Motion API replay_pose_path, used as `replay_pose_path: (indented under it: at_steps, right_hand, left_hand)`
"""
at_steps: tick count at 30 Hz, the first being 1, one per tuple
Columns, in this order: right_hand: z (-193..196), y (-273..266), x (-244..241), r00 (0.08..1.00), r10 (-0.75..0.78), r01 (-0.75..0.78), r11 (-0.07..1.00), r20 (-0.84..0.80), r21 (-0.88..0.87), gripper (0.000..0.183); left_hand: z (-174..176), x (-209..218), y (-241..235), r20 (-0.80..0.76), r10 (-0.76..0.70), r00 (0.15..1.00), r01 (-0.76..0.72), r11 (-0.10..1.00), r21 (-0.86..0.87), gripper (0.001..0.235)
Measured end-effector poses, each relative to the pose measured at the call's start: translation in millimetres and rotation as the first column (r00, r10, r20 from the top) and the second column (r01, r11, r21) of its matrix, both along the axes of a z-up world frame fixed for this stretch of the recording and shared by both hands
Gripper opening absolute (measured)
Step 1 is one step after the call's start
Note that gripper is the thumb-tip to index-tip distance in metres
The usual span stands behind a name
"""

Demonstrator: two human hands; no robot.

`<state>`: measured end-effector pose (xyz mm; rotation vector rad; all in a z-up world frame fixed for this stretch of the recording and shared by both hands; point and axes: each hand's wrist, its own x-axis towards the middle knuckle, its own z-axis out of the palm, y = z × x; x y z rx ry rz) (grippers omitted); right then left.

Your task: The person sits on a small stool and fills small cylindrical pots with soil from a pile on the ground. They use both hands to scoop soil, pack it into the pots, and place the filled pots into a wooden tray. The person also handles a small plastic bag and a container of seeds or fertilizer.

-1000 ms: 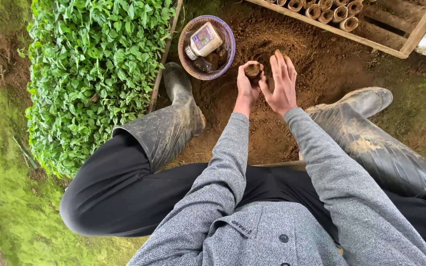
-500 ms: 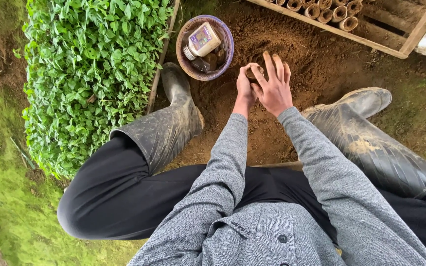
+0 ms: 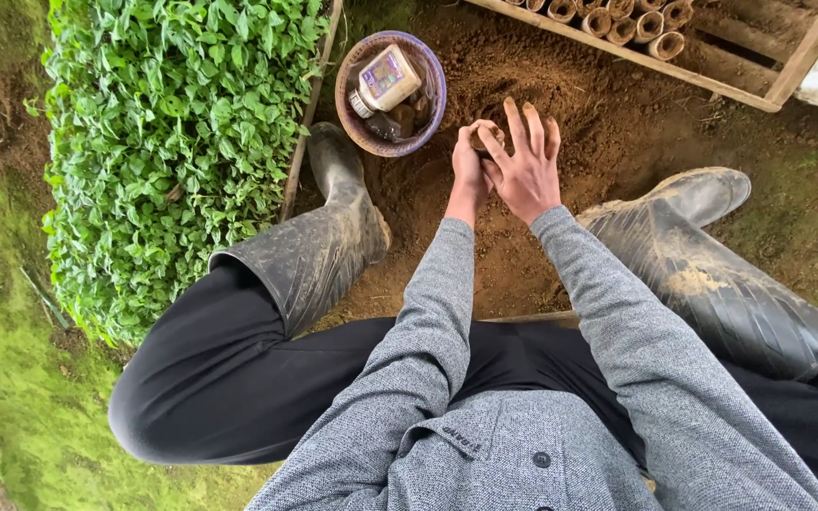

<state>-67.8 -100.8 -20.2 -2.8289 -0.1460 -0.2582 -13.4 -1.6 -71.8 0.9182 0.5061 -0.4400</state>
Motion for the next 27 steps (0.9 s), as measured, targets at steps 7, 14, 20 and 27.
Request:
replay_pose_path:
  at_steps: [7, 14, 20, 27]
  right_hand:
    - [-9, 4, -1, 0.997, -0.04, 0.047, 0.992, 0.062, -0.116, 0.04]
    - [-1, 3, 3, 0.998, 0.025, -0.025, 1.0, 0.052, 0.0, 0.046]
    - [3, -12, 22, 0.952, 0.171, -0.13, 0.977, -0.254, 0.168, 0.049]
    - [28, -49, 36, 0.882, 0.28, -0.052, 0.857, -0.379, 0.513, 0.037]
  left_hand:
    - [-6, 1, 3, 0.036, -0.003, 0.999, 0.004, 1.0, -0.021, 0.035]
    - [15, 1, 3, -0.024, -0.042, 0.999, 0.041, 0.997, -0.063, 0.031]
    - [45, 3, -1, -0.065, -0.163, 0.984, 0.159, 0.985, -0.063, 0.064]
    - [35, 7, -1, -0.133, -0.401, 0.907, 0.402, 0.915, -0.016, 0.106]
